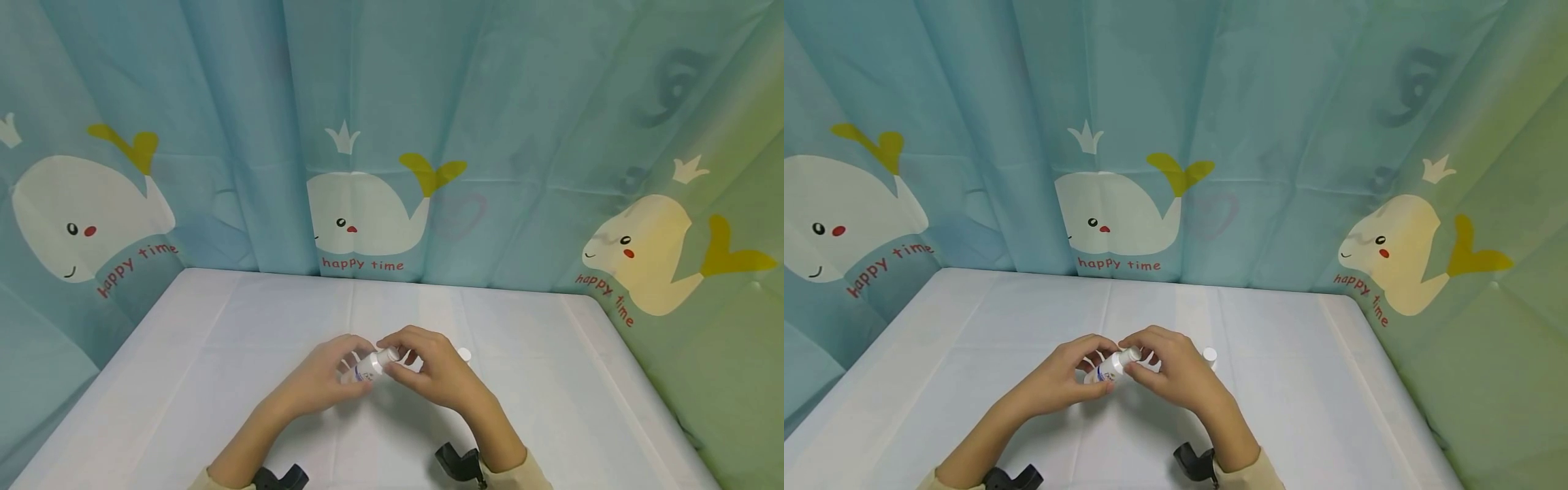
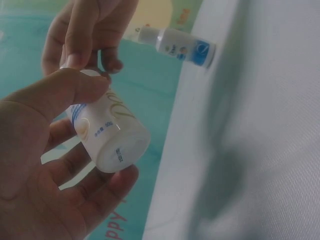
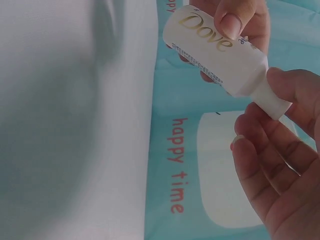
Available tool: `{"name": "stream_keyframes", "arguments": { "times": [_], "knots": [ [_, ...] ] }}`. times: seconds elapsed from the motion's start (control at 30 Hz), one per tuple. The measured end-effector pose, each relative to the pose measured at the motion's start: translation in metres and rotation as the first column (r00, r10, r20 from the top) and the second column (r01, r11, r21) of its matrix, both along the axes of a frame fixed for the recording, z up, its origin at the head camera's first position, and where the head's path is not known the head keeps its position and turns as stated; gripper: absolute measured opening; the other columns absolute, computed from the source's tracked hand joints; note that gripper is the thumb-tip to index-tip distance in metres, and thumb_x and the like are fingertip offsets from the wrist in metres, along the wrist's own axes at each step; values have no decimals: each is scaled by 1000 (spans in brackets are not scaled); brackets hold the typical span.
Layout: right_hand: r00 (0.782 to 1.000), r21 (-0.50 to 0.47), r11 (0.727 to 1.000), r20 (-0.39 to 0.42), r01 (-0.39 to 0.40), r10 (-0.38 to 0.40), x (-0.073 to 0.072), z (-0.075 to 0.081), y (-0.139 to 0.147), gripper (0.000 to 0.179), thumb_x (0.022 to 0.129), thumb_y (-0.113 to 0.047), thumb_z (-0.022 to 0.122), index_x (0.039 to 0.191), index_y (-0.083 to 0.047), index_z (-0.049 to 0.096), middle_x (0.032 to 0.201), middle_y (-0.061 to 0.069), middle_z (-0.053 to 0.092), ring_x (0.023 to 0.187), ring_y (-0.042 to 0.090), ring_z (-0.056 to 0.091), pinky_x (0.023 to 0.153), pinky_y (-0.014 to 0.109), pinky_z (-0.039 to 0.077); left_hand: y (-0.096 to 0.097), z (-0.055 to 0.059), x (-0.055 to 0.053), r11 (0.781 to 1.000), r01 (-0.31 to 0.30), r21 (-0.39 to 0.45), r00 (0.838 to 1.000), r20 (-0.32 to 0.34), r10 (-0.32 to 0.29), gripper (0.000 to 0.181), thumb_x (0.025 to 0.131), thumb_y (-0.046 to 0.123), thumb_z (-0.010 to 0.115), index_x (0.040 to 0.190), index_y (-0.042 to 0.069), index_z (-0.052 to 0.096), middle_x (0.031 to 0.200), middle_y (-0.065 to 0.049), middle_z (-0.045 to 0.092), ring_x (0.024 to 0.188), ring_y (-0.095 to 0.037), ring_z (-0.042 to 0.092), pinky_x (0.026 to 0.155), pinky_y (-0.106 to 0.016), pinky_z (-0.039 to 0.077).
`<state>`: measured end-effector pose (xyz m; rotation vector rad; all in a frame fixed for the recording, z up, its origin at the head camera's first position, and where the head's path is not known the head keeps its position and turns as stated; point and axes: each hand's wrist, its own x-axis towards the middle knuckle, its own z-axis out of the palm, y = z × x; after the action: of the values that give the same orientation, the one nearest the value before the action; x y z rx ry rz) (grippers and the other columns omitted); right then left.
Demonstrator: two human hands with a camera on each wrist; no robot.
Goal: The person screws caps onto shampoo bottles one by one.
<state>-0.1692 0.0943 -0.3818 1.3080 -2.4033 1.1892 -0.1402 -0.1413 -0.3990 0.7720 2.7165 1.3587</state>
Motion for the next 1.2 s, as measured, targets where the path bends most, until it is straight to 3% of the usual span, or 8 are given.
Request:
{"name": "stream_keyframes", "arguments": {
  "times": [0.13, 0.33, 0.87, 1.0, 1.2],
  "knots": [
    [1000, -2, 1000, 2, -23, 23, -1, 0, 1, 31, 87, -12, 75, 117, -14, 68, 110, -5, 69, 93, 7, 63, 73, 26, 57, -1, -1, 0, 1000, -4, -4, 1000, 1, 4, 37, 83, 21, 78, 117, 18, 63, 107, 11, 63, 92, -10, 59, 81, -35, 55],
    [995, -23, 995, -29, -96, 95, -3, -1, 1, 32, 86, 1, 72, 114, -14, 68, 112, -3, 69, 102, 10, 64, 75, 26, 57, -2, -2, -1, 1000, 3, 8, 1000, -1, -3, 38, 83, 19, 78, 118, 18, 62, 107, 11, 63, 92, -11, 60, 82, -36, 56],
    [999, -30, 999, -12, -30, 30, 0, -3, 0, 23, 88, -16, 76, 110, -16, 70, 99, -7, 69, 82, 4, 61, 71, 26, 57, 0, -4, 0, 1000, 9, 9, 1000, 15, -9, 37, 83, 24, 77, 117, 20, 62, 108, 12, 62, 93, -10, 59, 82, -38, 55],
    [1000, -26, 999, 14, -21, 22, 0, -3, 0, 28, 87, -18, 77, 114, -15, 70, 107, -6, 69, 92, 6, 63, 74, 27, 57, -1, -3, 0, 1000, 9, 5, 1000, 3, -9, 37, 83, 24, 77, 117, 20, 62, 108, 12, 63, 92, -9, 59, 81, -37, 55],
    [997, -35, 996, 12, -78, 78, -1, -1, -1, 33, 87, -3, 75, 117, -13, 69, 117, -2, 69, 106, 13, 65, 81, 25, 57, -3, -3, -1, 1000, -2, 14, 1000, 0, 2, 37, 83, 20, 77, 117, 18, 63, 109, 11, 63, 92, -10, 59, 82, -35, 55]
  ]
}}
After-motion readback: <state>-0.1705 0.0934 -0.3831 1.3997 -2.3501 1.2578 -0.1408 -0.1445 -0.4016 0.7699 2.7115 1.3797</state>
